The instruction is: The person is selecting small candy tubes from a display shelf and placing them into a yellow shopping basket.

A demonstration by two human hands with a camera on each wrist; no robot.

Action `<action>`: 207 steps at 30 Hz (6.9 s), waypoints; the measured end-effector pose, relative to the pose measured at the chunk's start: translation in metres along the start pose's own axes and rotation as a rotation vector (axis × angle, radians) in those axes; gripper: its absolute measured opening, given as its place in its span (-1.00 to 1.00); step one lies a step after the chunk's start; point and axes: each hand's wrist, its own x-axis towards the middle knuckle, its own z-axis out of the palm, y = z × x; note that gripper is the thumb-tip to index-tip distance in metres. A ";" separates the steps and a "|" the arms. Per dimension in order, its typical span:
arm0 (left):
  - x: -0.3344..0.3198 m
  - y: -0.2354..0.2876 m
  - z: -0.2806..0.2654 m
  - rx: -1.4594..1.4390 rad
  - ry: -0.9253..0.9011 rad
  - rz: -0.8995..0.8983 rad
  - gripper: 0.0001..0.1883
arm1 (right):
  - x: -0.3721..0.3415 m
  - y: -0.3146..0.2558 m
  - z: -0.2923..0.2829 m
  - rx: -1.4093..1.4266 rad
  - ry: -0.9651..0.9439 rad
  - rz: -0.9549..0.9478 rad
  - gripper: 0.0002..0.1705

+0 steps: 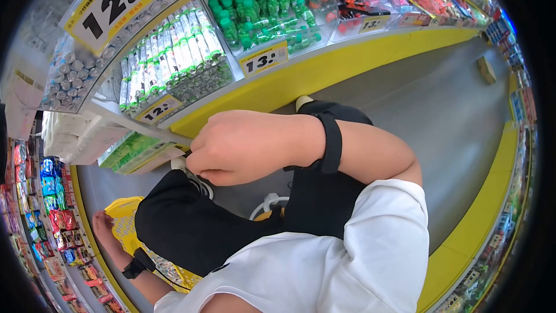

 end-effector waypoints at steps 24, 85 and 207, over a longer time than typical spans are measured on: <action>-0.117 -0.290 -0.062 1.119 -0.807 -0.091 -0.73 | 0.002 0.000 0.003 -0.034 -0.061 0.084 -0.88; -0.069 0.224 0.234 -0.710 -1.006 -0.146 -0.72 | 0.011 -0.005 -0.019 -0.054 0.240 0.010 -0.45; -0.029 0.205 0.211 -0.698 -0.279 0.480 -0.15 | 0.099 -0.040 -0.107 -0.433 0.185 -0.081 -0.93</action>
